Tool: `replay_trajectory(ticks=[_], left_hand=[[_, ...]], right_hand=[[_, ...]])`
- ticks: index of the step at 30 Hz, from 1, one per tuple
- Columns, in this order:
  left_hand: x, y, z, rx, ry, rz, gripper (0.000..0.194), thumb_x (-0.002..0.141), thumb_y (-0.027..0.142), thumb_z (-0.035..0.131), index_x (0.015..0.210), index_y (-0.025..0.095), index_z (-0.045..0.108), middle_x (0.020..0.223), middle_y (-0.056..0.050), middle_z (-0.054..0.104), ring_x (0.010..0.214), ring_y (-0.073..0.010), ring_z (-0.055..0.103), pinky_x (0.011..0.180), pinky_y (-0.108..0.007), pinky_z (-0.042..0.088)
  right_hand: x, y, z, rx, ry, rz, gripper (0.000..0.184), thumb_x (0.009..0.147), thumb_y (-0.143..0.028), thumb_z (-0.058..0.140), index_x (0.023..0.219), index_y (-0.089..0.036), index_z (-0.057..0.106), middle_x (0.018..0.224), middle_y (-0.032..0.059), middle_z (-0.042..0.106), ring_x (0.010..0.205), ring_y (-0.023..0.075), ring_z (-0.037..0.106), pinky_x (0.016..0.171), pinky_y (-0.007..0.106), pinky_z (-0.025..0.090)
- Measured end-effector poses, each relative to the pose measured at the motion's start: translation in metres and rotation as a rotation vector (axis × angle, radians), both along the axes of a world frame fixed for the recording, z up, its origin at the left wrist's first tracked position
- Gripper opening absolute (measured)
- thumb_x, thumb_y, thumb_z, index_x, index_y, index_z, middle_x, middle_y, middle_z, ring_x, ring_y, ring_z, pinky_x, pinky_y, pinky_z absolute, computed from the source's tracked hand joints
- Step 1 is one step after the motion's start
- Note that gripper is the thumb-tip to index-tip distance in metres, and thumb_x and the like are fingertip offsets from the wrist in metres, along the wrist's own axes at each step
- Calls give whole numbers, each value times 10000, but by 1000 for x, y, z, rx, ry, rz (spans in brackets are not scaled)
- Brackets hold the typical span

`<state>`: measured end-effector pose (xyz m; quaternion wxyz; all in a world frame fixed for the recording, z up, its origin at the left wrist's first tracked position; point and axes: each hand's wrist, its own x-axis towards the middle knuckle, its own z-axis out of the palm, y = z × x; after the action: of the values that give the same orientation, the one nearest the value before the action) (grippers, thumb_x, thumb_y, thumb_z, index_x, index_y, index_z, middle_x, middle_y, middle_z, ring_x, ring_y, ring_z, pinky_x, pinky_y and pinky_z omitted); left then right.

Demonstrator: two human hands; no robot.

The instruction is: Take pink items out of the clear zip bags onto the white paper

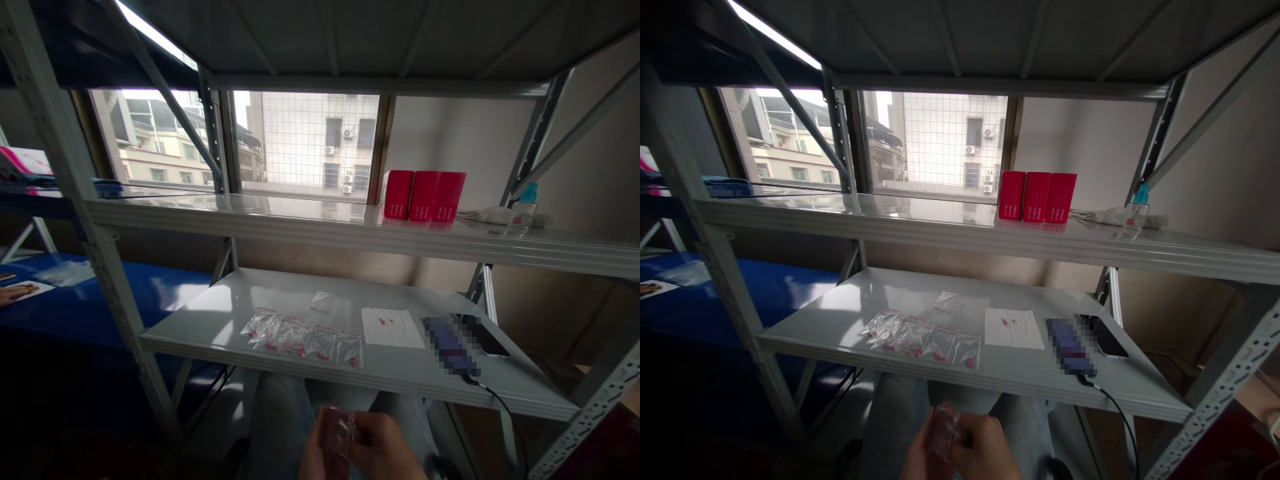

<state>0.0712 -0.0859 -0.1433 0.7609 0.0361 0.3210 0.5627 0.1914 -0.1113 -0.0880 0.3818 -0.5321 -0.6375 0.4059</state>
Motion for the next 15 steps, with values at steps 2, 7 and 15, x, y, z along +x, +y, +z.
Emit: replay_trajectory(ticks=[2, 7, 15], left_hand=[[-6, 3, -3, -43, 23, 41, 207, 924, 319, 704, 823, 138, 695, 750, -67, 741, 660, -210, 750, 615, -285, 598], [-11, 3, -14, -72, -56, 61, 308, 963, 426, 645, 863, 144, 717, 828, -104, 773, 707, -218, 762, 679, -303, 609], [-2, -6, -30, 46, -78, -129, 534, 926, 662, 573, 967, 173, 786, 824, -142, 780, 918, -340, 774, 785, -406, 617]], right_hand=[[-2, 1, -5, -14, 12, 1, 217, 786, -408, 733, 762, -202, 795, 565, -27, 580, 548, 132, 442, 529, 256, 307], [-2, 5, -1, -18, 112, 16, 204, 779, -404, 715, 805, -227, 812, 669, 9, 688, 628, 186, 570, 586, 259, 421], [-24, 13, -6, 17, -65, -103, 180, 803, -302, 668, 725, -181, 776, 611, 12, 672, 589, 150, 568, 522, 219, 339]])
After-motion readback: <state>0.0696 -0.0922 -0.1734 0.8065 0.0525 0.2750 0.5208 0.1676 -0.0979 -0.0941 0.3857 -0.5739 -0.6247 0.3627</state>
